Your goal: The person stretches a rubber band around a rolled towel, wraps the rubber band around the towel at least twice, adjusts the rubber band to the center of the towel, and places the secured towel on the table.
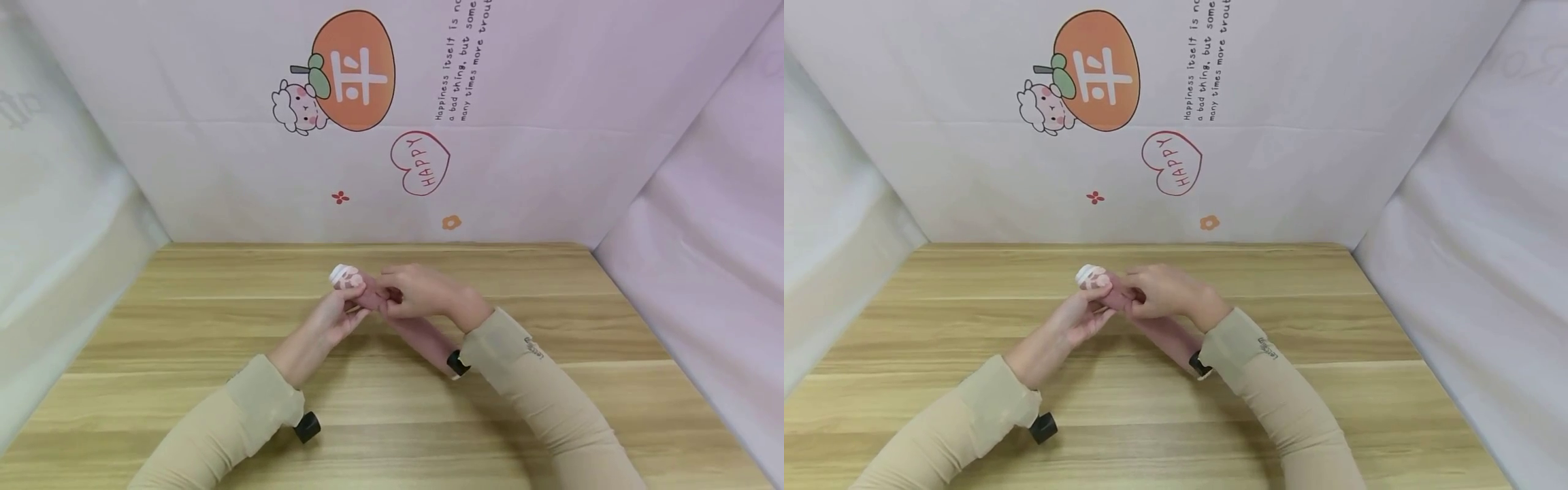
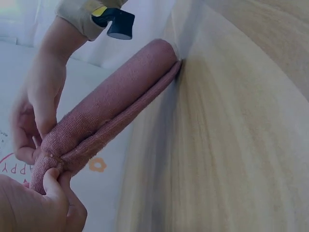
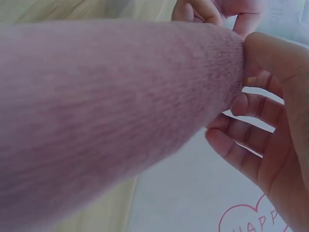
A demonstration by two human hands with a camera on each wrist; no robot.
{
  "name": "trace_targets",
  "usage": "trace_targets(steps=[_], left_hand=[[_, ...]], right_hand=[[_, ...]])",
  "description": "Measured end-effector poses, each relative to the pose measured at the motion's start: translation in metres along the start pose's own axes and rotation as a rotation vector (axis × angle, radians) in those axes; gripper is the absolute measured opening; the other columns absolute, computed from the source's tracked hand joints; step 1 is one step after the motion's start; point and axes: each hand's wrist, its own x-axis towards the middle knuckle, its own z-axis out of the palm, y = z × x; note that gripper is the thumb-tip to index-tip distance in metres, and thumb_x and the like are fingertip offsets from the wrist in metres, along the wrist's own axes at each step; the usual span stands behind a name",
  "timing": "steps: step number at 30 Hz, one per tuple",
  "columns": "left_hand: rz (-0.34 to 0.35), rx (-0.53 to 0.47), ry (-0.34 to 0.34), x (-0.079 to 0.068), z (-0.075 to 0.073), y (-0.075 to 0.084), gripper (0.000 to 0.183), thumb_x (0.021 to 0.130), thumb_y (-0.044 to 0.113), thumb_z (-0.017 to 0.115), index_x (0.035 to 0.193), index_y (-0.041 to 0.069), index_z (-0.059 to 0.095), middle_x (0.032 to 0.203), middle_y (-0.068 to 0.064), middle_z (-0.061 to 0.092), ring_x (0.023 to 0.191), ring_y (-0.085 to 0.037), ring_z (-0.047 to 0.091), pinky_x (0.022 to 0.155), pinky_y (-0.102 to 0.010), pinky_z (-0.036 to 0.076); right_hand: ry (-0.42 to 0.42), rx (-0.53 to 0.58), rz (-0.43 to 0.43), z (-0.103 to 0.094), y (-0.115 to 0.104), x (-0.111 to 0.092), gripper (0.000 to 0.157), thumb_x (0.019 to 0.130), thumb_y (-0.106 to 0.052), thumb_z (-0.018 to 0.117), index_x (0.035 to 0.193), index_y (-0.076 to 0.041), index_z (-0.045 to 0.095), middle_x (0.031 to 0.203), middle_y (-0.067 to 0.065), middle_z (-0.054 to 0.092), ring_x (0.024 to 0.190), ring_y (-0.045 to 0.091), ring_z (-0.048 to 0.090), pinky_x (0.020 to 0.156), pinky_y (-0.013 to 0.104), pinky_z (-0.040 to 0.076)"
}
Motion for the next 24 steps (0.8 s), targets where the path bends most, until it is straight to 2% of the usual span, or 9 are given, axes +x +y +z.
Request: trace_targets(steps=[4, 12, 18, 24], left_hand=[[0.016, 0.01, 0.003, 0.001, 0.0, 0.004, 0.011, 0.105, 0.007, 0.056, 0.115, 0.007, 0.055, 0.102, -0.006, 0.06, 0.084, -0.013, 0.064, 0.076, -0.016, 0.056], [0.016, 0.023, 0.02, 0.001, 0.0, 0.007, 0.01, 0.105, 0.007, 0.055, 0.115, 0.008, 0.054, 0.096, -0.005, 0.06, 0.079, -0.012, 0.063, 0.072, -0.015, 0.056], [0.032, 0.019, 0.027, 0.003, -0.001, 0.01, 0.005, 0.106, 0.007, 0.055, 0.111, 0.008, 0.055, 0.09, -0.003, 0.062, 0.077, -0.011, 0.062, 0.07, -0.015, 0.055], [0.048, 0.032, 0.027, 0.005, -0.003, 0.012, 0.004, 0.107, 0.007, 0.053, 0.106, 0.008, 0.056, 0.086, -0.003, 0.061, 0.074, -0.012, 0.06, 0.066, -0.014, 0.054]], right_hand=[[0.026, 0.053, 0.02, 0.002, 0.002, -0.008, 0.014, 0.085, -0.009, 0.065, 0.078, -0.014, 0.054, 0.075, -0.004, 0.046, 0.064, 0.007, 0.043, 0.056, 0.022, 0.039], [0.078, 0.089, 0.027, 0.004, 0.003, -0.018, 0.008, 0.089, -0.006, 0.063, 0.085, -0.013, 0.063, 0.08, -0.005, 0.054, 0.068, 0.007, 0.048, 0.058, 0.023, 0.045], [0.066, 0.102, 0.039, 0.003, 0.0, -0.022, 0.007, 0.089, -0.006, 0.061, 0.085, -0.011, 0.062, 0.078, -0.005, 0.052, 0.067, 0.013, 0.05, 0.057, 0.023, 0.042], [0.076, 0.106, 0.021, 0.003, 0.0, -0.028, 0.007, 0.089, -0.005, 0.061, 0.084, -0.01, 0.062, 0.076, -0.004, 0.052, 0.066, 0.006, 0.046, 0.055, 0.021, 0.041]])
